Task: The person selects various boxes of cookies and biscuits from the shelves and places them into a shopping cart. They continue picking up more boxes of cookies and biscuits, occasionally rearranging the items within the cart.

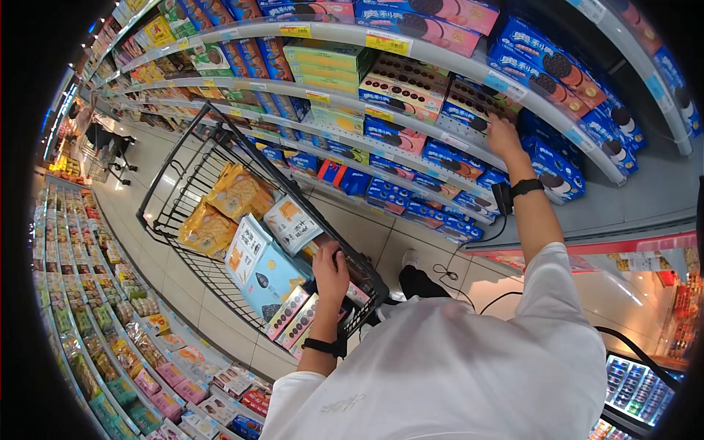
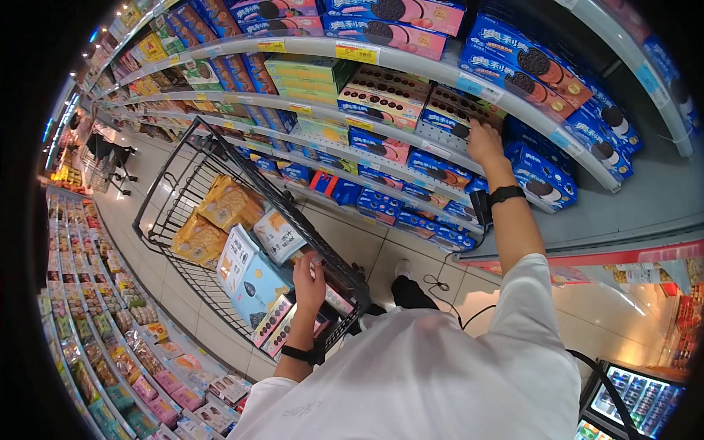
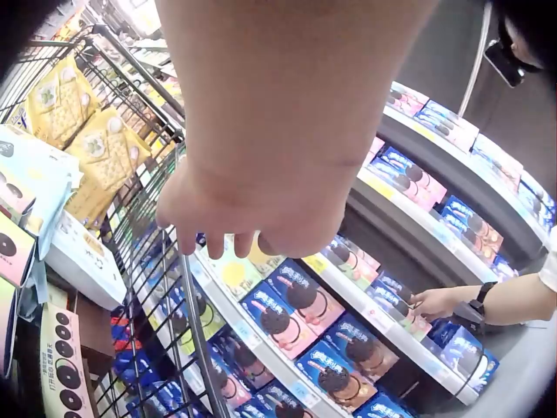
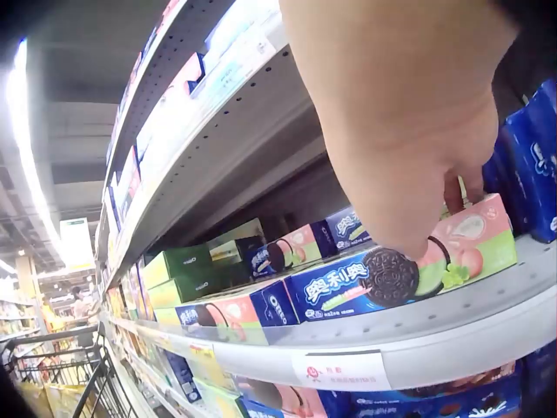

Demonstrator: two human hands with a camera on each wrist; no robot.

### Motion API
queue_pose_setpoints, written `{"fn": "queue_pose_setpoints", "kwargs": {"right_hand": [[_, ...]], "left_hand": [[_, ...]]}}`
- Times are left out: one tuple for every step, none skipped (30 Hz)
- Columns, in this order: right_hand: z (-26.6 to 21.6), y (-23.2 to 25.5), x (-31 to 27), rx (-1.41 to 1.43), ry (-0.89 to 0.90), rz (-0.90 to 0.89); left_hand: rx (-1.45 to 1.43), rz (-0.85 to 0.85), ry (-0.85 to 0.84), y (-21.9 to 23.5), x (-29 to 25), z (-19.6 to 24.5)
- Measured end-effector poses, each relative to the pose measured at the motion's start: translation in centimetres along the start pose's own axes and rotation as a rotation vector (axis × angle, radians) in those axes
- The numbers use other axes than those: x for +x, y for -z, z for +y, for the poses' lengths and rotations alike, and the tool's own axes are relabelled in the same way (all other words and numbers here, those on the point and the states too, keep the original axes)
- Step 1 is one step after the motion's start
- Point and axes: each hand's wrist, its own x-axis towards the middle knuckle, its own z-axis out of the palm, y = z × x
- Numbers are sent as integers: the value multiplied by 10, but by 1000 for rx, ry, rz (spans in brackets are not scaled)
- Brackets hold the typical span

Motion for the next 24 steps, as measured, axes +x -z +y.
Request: {"fn": "queue_pose_setpoints", "kwargs": {"right_hand": [[1, -1, 1, 14, 2, -1], [4, 0, 2, 6, 18, 7], [5, 0, 2, -5, 32, 14], [7, -3, 3, 3, 29, 9], [9, -6, 3, -42, 61, 26], [8, -6, 2, -87, 94, 46], [6, -5, 0, -83, 92, 45], [4, -4, -4, -111, 88, 69], [2, -2, -6, -139, 87, 95], [2, -2, -7, -134, 93, 98], [2, -3, -8, -127, 87, 104], [3, -3, -6, -121, 80, 110], [3, -3, -3, -116, 87, 113], [3, -3, -1, -48, 76, 98], [3, 0, -1, 19, 63, 80], [3, 3, -1, 21, 69, 78], [4, 8, 1, 28, 39, 8], [3, 12, 0, 34, 12, -69], [4, 14, -2, -38, 19, -36], [4, 15, -4, -94, 36, 17], [9, 14, -7, -125, 94, 127], [9, 19, -9, -173, 71, 94], [4, 31, -23, -133, 88, 149], [-3, 42, -38, -70, 113, 203]], "left_hand": [[14, 3, -3, -2, -1, 2], [-2, -5, 41, -5, -3, 4], [-20, -14, 85, -7, -4, 6], [-19, -20, 94, -8, -5, 8], [-11, -26, 94, -9, -8, 10], [-19, -43, 128, -9, -9, 13], [-28, -57, 162, -10, -8, 16], [-24, -55, 160, -13, -9, 16], [-26, -60, 175, -15, -10, 17], [-27, -62, 192, -16, -10, 18], [-22, -52, 193, -17, -11, 18], [-36, -65, 209, -16, -10, 25], [-50, -80, 225, -16, -10, 30], [-48, -73, 226, -16, -9, 31], [-39, -71, 207, -16, -9, 32], [-30, -70, 190, -16, -9, 32], [-28, -66, 199, -16, -9, 30], [-27, -29, 150, -16, -9, 27], [-24, 7, 109, -16, -11, 23], [3, 3, 134, -15, -12, 16], [8, 23, 107, -14, -14, 7], [-20, 42, 115, -9, -15, 9], [6, 43, 198, -5, -18, 6], [22, 98, 179, -4, -21, -6]]}}
